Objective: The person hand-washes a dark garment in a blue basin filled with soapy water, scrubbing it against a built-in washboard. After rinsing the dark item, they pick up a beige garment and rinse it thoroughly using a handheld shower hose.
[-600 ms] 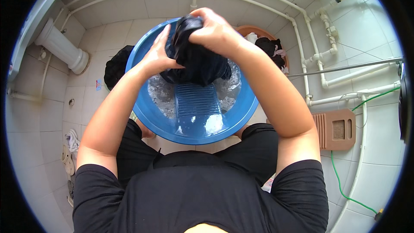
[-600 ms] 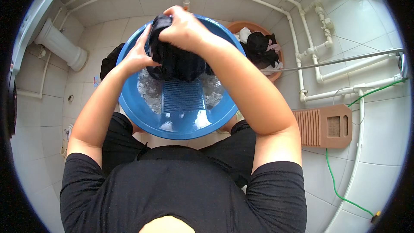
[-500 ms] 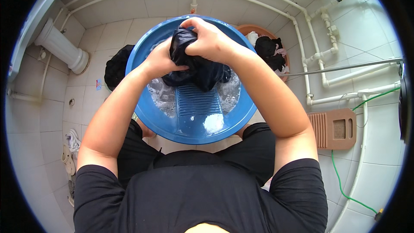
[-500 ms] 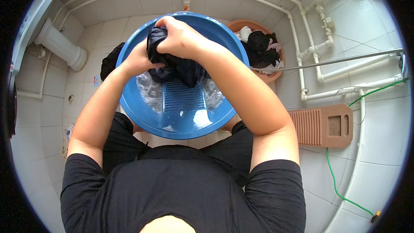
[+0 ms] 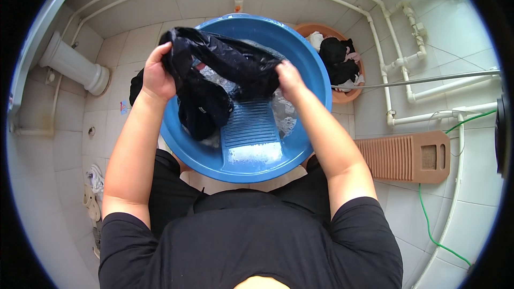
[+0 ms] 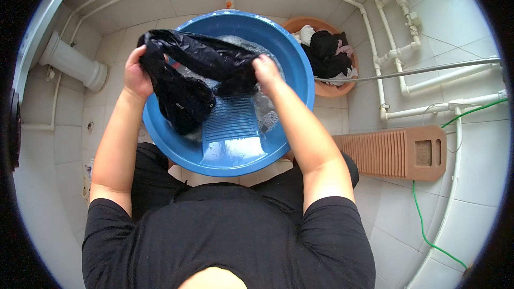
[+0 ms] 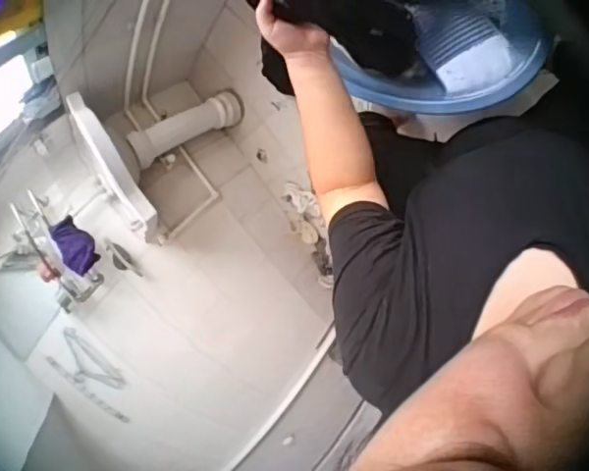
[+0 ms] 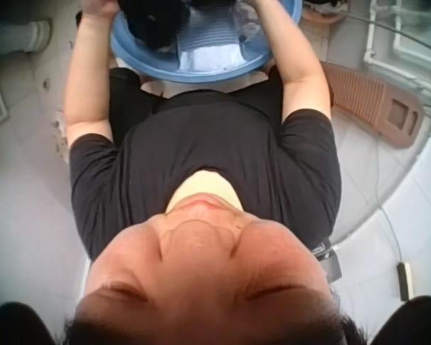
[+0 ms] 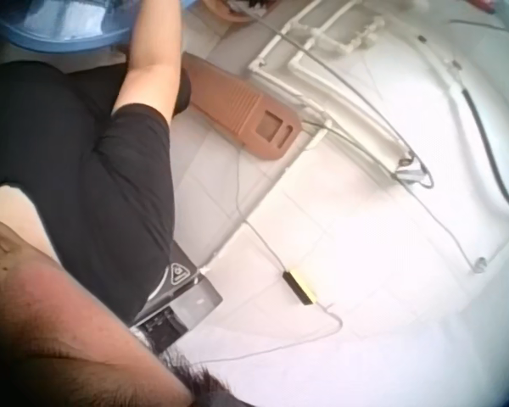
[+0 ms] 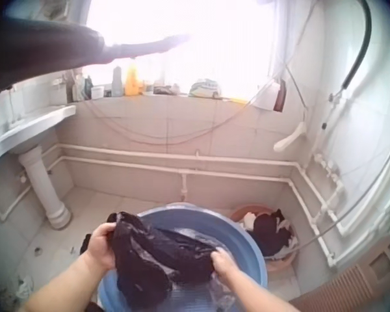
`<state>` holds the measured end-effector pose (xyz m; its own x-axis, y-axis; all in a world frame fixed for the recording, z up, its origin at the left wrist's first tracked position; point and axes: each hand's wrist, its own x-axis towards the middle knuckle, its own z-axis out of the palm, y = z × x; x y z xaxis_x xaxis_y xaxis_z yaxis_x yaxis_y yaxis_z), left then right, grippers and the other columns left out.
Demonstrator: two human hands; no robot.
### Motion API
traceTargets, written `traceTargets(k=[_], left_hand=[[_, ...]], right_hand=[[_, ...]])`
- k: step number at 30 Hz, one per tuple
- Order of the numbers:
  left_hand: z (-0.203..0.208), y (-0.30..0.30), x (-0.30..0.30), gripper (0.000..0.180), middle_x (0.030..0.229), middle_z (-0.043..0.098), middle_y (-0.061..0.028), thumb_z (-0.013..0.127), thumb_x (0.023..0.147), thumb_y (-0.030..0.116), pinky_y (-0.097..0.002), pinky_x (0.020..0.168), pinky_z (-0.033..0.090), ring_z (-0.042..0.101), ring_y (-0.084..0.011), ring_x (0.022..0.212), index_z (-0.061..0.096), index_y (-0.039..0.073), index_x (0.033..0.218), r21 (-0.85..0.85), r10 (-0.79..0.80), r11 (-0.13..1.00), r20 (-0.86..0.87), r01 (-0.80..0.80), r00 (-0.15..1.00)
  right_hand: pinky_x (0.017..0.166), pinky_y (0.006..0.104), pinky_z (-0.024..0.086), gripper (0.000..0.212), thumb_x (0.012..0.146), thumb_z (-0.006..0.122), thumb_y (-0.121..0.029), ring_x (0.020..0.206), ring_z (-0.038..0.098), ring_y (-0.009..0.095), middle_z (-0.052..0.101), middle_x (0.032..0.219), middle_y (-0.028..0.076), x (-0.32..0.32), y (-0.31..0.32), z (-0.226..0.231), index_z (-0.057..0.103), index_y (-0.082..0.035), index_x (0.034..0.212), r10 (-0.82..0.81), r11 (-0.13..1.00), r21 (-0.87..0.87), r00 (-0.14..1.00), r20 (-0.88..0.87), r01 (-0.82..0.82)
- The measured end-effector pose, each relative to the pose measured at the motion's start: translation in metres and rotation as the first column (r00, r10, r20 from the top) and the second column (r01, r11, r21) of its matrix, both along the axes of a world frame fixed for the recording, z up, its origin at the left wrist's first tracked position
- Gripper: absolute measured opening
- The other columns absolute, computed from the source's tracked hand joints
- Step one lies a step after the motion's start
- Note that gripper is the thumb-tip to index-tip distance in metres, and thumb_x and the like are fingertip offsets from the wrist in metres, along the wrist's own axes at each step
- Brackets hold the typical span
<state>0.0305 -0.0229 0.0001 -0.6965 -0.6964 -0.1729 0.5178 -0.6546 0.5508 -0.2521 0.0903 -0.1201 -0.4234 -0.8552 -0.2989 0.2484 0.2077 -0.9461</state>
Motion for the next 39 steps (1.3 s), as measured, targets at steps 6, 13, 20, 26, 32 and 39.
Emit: traceTargets(k=[6, 13, 20, 26, 32, 39], left_hand=[[-0.09, -0.005, -0.041, 0.063, 0.12, 0.056, -0.0182, 0.067, 0.079, 0.038, -0.0433, 0.097, 0.042, 0.054, -0.0325, 0.11, 0.047, 0.0, 0.126, -0.05, 0.019, 0.999, 0.651, 0.018, 0.759], [-0.141, 0.031, -0.089, 0.063, 0.15, 0.011, -0.0205, 0.054, 0.085, 0.043, -0.0435, 0.089, 0.047, 0.052, -0.0408, 0.106, 0.028, 0.034, 0.142, -0.207, 0.667, 0.269, 0.745, 0.941, -0.027], [-0.176, -0.024, -0.082, 0.061, 0.138, 0.036, -0.0222, 0.053, 0.086, 0.038, -0.0405, 0.105, 0.03, 0.038, -0.0372, 0.126, 0.031, 0.024, 0.141, -0.309, 0.492, 0.33, 0.863, 0.892, 0.116], [-0.225, -0.043, -0.088, 0.039, 0.128, 0.05, -0.0155, 0.06, 0.075, 0.008, -0.031, 0.101, 0.034, 0.047, -0.0272, 0.119, 0.062, 0.011, 0.114, -0.603, 0.411, 0.747, 0.749, 0.279, 0.519], [-0.169, -0.017, -0.095, 0.05, 0.129, 0.05, -0.0113, 0.059, 0.086, 0.04, -0.0378, 0.102, 0.035, 0.048, -0.0279, 0.118, 0.053, 0.008, 0.124, -0.216, 0.32, 0.946, 0.51, -0.241, 0.798], [-0.114, 0.006, -0.066, 0.048, 0.123, 0.055, -0.0136, 0.036, 0.093, 0.043, -0.0433, 0.093, 0.048, 0.056, -0.0291, 0.108, 0.05, 0.01, 0.125, 0.239, -0.196, 0.945, -0.128, 0.222, 0.972]], right_hand=[[0.083, 0.0364, 0.046, 0.043, 0.074, 0.061, -0.024, 0.093, 0.058, 0.03, 0.059, 0.102, 0.016, -0.021, -0.033, -0.007, 0.051, -0.004, 0.111, -0.265, 0.961, -0.147, 0.631, -0.729, 0.233], [0.106, 0.0564, 0.021, 0.082, 0.07, 0.062, -0.064, 0.137, 0.018, 0.037, 0.017, 0.149, 0.015, 0.025, -0.023, -0.034, 0.037, -0.027, 0.139, 0.689, 0.723, 0.683, 0.027, -0.725, -0.102], [0.103, 0.041, 0.034, 0.092, 0.068, 0.067, -0.059, 0.125, 0.041, 0.037, 0.042, 0.133, 0.026, -0.017, -0.035, -0.047, 0.038, -0.004, 0.136, 0.681, 0.723, 0.61, 0.48, -0.553, -0.324], [0.089, 0.0398, 0.045, 0.051, 0.075, 0.066, -0.032, 0.101, 0.057, 0.038, 0.058, 0.109, 0.025, -0.008, -0.054, -0.087, 0.054, -0.002, 0.114, 0.192, 0.859, 0.446, 0.648, -0.737, 0.253], [0.087, 0.0299, 0.045, 0.04, 0.07, 0.054, -0.011, 0.099, 0.057, 0.022, 0.061, 0.103, 0.011, 0.049, -0.052, -0.02, 0.06, -0.003, 0.108, 0.131, 0.971, -0.152, 0.94, -0.316, -0.187], [0.088, 0.0396, 0.049, 0.043, 0.074, 0.047, -0.006, 0.097, 0.06, 0.029, 0.059, 0.106, 0.017, 0.084, -0.028, 0.082, 0.051, -0.005, 0.116, 0.413, 0.891, -0.444, 0.585, 0.698, -0.099]])
